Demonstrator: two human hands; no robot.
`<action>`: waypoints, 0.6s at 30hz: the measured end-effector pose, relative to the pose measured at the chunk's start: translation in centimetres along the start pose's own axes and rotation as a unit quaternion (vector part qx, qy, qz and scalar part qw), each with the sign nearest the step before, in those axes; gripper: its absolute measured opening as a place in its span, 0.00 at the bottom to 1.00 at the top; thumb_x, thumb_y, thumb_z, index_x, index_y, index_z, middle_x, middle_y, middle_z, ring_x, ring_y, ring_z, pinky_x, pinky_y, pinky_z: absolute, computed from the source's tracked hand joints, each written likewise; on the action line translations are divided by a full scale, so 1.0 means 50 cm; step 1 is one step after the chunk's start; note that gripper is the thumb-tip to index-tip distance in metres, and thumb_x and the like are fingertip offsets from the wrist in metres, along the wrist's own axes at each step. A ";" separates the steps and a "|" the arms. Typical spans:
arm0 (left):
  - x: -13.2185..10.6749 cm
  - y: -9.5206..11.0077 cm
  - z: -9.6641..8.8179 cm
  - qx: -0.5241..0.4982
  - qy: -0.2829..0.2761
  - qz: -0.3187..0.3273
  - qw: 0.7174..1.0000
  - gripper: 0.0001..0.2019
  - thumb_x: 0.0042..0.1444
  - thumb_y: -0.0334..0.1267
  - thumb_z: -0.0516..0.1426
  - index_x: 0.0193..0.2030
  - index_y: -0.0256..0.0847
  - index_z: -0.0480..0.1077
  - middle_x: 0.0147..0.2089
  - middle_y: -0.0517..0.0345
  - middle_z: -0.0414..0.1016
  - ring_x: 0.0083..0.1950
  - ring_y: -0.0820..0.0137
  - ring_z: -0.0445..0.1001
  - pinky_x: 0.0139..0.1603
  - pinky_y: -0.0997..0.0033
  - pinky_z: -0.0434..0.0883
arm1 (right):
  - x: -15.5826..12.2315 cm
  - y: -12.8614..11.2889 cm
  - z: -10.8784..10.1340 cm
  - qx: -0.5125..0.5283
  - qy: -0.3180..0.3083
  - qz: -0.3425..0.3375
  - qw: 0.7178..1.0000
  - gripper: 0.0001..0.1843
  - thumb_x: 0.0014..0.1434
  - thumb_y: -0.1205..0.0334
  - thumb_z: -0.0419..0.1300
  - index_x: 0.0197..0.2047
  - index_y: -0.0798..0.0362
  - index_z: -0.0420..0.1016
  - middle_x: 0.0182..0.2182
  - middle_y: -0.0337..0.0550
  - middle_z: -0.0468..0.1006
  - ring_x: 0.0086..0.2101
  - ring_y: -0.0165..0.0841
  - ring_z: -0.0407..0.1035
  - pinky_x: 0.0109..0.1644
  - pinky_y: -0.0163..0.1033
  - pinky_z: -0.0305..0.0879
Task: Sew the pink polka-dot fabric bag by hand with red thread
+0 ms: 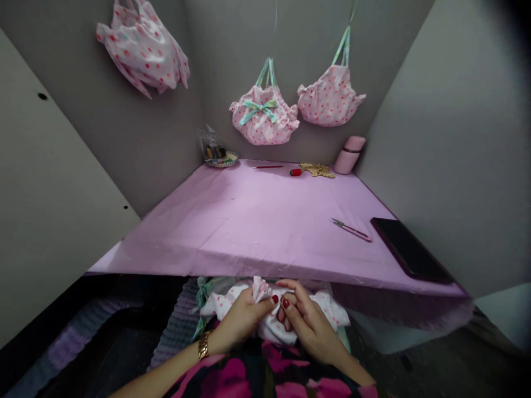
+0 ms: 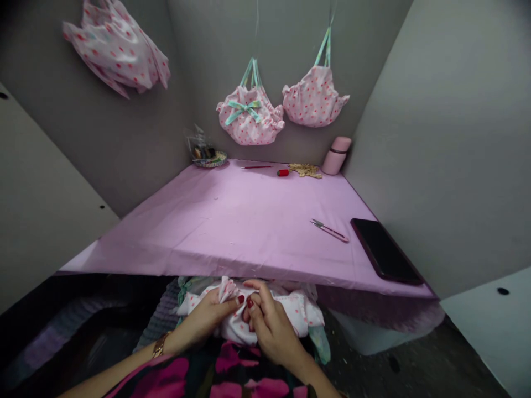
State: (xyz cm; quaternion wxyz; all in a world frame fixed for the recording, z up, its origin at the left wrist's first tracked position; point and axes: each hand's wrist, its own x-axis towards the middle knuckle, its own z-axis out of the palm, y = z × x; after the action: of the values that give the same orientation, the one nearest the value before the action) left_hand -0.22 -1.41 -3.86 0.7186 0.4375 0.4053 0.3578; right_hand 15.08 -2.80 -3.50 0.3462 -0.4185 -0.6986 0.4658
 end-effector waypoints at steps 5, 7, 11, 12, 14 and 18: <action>-0.001 0.005 0.001 0.003 0.032 0.018 0.999 0.11 0.44 0.41 0.57 0.31 0.35 0.68 0.28 0.59 0.67 0.31 0.71 0.64 0.35 0.73 0.61 | 0.011 -0.009 -0.009 -0.144 0.067 -0.097 0.982 0.11 0.57 0.65 0.50 0.44 0.52 0.65 0.34 0.44 0.64 0.34 0.33 0.62 0.36 0.36 0.59; -0.001 0.005 0.003 0.008 0.033 0.024 0.999 0.10 0.44 0.40 0.57 0.30 0.34 0.68 0.27 0.60 0.67 0.30 0.72 0.63 0.34 0.73 0.60 | 0.016 -0.015 -0.009 -0.171 0.061 -0.128 0.975 0.09 0.57 0.67 0.49 0.38 0.52 0.70 0.31 0.43 0.62 0.34 0.33 0.61 0.35 0.36 0.58; 0.001 0.003 0.001 0.017 0.037 0.018 0.999 0.10 0.43 0.41 0.57 0.28 0.34 0.66 0.24 0.62 0.65 0.27 0.73 0.61 0.32 0.74 0.60 | 0.020 -0.023 -0.008 -0.108 0.095 -0.162 0.976 0.09 0.57 0.68 0.50 0.33 0.53 0.71 0.29 0.43 0.62 0.32 0.33 0.61 0.34 0.37 0.58; 0.001 0.002 -0.001 0.020 0.042 0.016 0.999 0.10 0.43 0.41 0.57 0.27 0.35 0.66 0.24 0.62 0.64 0.27 0.73 0.61 0.32 0.74 0.59 | 0.019 -0.026 -0.009 -0.060 0.108 -0.162 0.979 0.08 0.57 0.68 0.50 0.32 0.53 0.71 0.29 0.43 0.64 0.32 0.33 0.62 0.34 0.37 0.59; 0.002 -0.004 -0.006 0.030 0.059 0.009 0.998 0.10 0.44 0.41 0.56 0.27 0.35 0.66 0.24 0.62 0.64 0.27 0.73 0.61 0.31 0.74 0.59 | 0.017 -0.038 -0.018 0.083 0.134 -0.133 0.979 0.06 0.58 0.66 0.51 0.33 0.51 0.68 0.27 0.40 0.66 0.27 0.30 0.63 0.31 0.35 0.60; 0.003 -0.015 -0.014 0.032 0.077 0.004 0.996 0.08 0.44 0.39 0.56 0.25 0.36 0.64 0.23 0.63 0.62 0.27 0.73 0.60 0.30 0.75 0.58 | 0.002 -0.086 -0.069 0.338 0.212 -0.059 0.915 0.03 0.56 0.61 0.55 0.32 0.48 0.63 0.19 0.33 0.61 0.17 0.23 0.55 0.17 0.27 0.51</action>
State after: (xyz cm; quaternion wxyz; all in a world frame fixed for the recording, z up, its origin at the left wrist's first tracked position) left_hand -0.67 -1.33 -4.79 0.6691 0.4332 0.4689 0.3804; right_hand 16.91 -2.37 1.66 0.6342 -0.3236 -0.4332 0.5527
